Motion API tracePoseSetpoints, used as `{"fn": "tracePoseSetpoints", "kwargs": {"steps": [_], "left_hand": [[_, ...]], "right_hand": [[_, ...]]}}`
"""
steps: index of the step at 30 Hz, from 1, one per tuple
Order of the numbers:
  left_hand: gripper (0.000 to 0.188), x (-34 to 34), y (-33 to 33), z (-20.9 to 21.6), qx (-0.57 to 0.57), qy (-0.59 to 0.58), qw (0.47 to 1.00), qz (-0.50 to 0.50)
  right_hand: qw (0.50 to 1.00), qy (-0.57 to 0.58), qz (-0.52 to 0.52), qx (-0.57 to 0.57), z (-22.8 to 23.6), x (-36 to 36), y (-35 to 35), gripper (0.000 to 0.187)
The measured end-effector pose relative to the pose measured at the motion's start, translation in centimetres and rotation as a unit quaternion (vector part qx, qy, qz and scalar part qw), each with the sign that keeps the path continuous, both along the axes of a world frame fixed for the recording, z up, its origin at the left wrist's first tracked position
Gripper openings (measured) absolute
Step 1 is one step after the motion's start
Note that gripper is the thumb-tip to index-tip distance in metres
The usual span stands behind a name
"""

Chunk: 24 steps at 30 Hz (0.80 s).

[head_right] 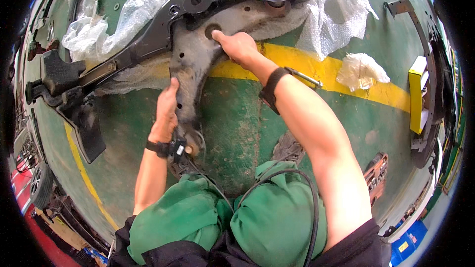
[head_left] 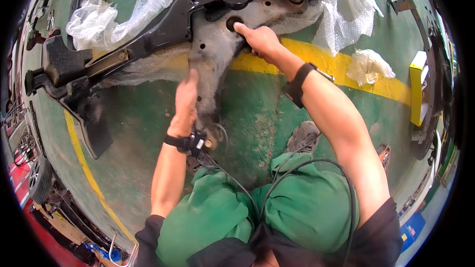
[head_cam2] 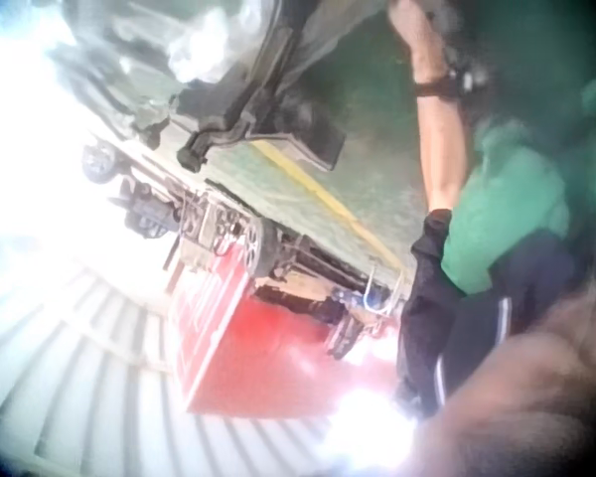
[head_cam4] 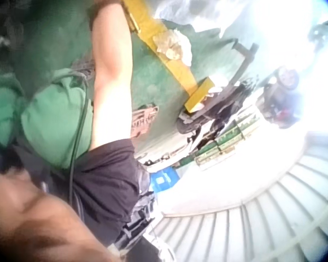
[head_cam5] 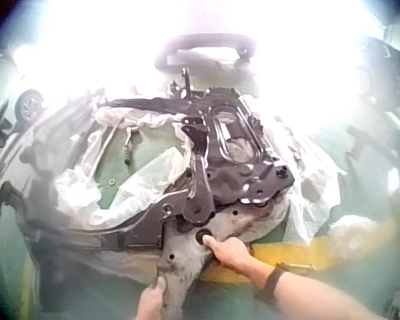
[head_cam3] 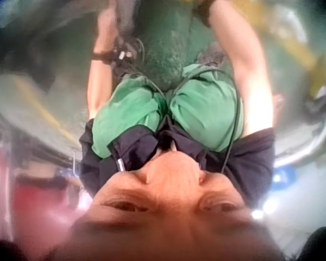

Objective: The person assembles various metal automotive components on the floor of a garage by hand, using a hammer to tap parts together and a screwdriver to align or fasten components.

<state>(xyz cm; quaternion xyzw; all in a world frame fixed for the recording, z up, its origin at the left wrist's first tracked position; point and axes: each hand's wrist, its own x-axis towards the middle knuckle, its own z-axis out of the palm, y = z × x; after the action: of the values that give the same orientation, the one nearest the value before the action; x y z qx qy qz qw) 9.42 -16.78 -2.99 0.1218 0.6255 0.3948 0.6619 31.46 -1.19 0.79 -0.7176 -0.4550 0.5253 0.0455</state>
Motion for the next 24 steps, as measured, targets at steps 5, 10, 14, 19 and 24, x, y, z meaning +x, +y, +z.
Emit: {"fn": "tracePoseSetpoints", "kwargs": {"steps": [5, 10, 14, 19, 24], "left_hand": [[0.073, 0.6, 0.0, 0.1, 0.014, 0.118, 0.993, 0.008], [0.076, 0.4, 0.0, 1.7, -0.014, 0.1, 0.995, -0.014], [0.072, 1.1, 0.6, 3.7, -0.007, 0.128, 0.991, -0.031], [0.068, 1.2, -1.6, -0.2, -0.058, -0.033, 0.997, -0.03], [0.061, 3.0, -3.8, -2.7, -0.085, -0.025, 0.996, -0.018]], "right_hand": [[0.998, -0.02, 0.017, 0.06, 0.0, -0.5, 0.0, 0.08], [0.999, 0.006, 0.048, 0.022, -0.7, 0.4, 0.1, 0.085], [0.999, 0.021, 0.03, 0.012, 0.2, 0.7, 0.2, 0.083], [0.993, 0.049, 0.11, 0.01, -0.5, 4.5, 0.3, 0.07], [0.991, -0.016, 0.053, 0.123, 5.9, 15.4, -1.1, 0.05]]}}
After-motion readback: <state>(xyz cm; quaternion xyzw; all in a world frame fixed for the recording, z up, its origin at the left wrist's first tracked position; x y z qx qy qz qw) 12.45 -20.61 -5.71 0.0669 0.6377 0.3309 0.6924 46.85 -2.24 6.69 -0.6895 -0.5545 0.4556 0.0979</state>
